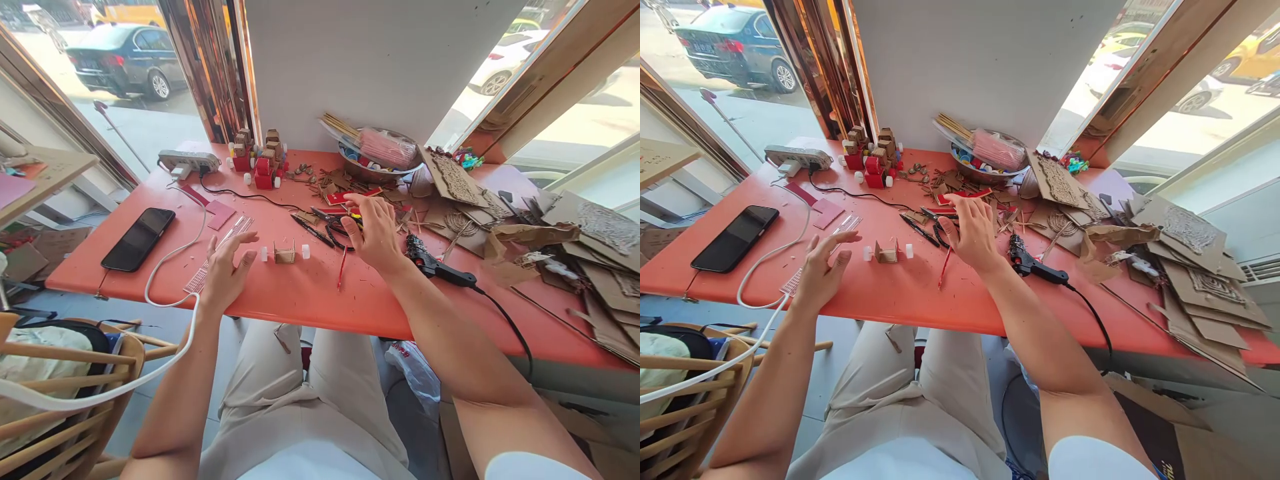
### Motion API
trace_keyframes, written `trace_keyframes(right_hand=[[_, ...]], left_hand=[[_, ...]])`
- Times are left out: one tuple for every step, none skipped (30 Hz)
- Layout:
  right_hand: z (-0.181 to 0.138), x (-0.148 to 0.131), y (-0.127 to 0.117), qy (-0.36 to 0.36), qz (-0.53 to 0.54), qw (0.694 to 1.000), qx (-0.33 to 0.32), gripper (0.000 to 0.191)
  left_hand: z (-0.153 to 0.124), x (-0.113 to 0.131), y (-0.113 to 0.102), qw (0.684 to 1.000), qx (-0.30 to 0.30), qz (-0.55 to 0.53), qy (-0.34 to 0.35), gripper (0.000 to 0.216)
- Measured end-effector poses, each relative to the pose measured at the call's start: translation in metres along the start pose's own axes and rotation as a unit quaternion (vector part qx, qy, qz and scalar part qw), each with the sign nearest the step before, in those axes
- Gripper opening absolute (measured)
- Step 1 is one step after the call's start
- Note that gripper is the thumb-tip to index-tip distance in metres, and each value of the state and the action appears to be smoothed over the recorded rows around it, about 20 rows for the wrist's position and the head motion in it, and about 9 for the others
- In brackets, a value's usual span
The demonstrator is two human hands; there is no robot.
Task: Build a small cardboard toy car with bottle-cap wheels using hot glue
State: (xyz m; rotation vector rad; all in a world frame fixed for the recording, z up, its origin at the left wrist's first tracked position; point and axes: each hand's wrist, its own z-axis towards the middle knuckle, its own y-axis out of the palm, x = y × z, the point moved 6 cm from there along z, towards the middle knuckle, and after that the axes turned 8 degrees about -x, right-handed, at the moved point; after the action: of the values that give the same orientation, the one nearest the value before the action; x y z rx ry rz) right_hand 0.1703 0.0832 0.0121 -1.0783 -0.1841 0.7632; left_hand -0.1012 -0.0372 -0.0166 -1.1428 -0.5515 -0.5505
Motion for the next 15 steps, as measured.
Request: trace_keyframes(right_hand=[[-0.0007,-0.0009,0.0002,-0.003,-0.002,1.0,-0.002,0.06],[-0.0013,-0.0021,0.0005,-0.006,-0.005,1.0,-0.005,0.061],[-0.0018,-0.0034,0.001,-0.009,-0.008,1.0,-0.008,0.061],[-0.0022,-0.0048,0.0014,-0.013,-0.011,1.0,-0.011,0.063],[-0.0024,-0.0061,0.0017,-0.016,-0.013,1.0,-0.013,0.064],[-0.0025,-0.0072,0.002,-0.02,-0.014,1.0,-0.015,0.065],[-0.0026,-0.0078,0.0022,-0.022,-0.014,1.0,-0.016,0.066],[-0.0027,-0.0081,0.0023,-0.023,-0.012,1.0,-0.017,0.067],[-0.0029,-0.008,0.0022,-0.021,-0.01,1.0,-0.019,0.067],[-0.0032,-0.0078,0.0022,-0.019,-0.006,1.0,-0.02,0.066],[-0.0037,-0.0077,0.0024,-0.016,-0.003,1.0,-0.022,0.065],[-0.0042,-0.0077,0.0027,-0.013,0.001,1.0,-0.025,0.064],[-0.0044,-0.008,0.0035,-0.01,0.005,1.0,-0.029,0.061],[-0.0039,-0.0084,0.0046,-0.006,0.01,0.999,-0.035,0.058],[-0.0023,-0.0089,0.0061,-0.003,0.014,0.999,-0.041,0.055]], left_hand=[[-0.0006,0.0001,-0.0006,1.0,0.005,-0.002,0.0,0.059],[-0.001,0.0002,-0.0012,1.0,0.009,-0.005,0.001,0.06],[-0.0014,0.0002,-0.0015,1.0,0.011,-0.007,0.001,0.061],[-0.0016,0.0001,-0.0017,1.0,0.011,-0.008,0.002,0.062],[-0.0017,-0.0001,-0.0016,1.0,0.01,-0.01,0.002,0.063],[-0.0016,-0.0005,-0.0013,1.0,0.007,-0.012,0.003,0.064],[-0.0015,-0.0009,-0.001,1.0,0.003,-0.014,0.004,0.065],[-0.0014,-0.0014,-0.0008,1.0,-0.001,-0.016,0.005,0.065],[-0.0012,-0.0018,-0.0005,1.0,-0.004,-0.019,0.006,0.065],[-0.001,-0.0023,-0.0004,1.0,-0.007,-0.023,0.007,0.065],[-0.0009,-0.0028,-0.0004,1.0,-0.009,-0.027,0.007,0.064],[-0.0007,-0.0031,-0.0003,0.999,-0.011,-0.032,0.007,0.063],[-0.0006,-0.0033,-0.0003,0.999,-0.012,-0.037,0.007,0.062],[-0.0005,-0.0033,-0.0001,0.999,-0.014,-0.039,0.006,0.061],[-0.0004,-0.003,0.0001,0.999,-0.016,-0.04,0.007,0.059]])
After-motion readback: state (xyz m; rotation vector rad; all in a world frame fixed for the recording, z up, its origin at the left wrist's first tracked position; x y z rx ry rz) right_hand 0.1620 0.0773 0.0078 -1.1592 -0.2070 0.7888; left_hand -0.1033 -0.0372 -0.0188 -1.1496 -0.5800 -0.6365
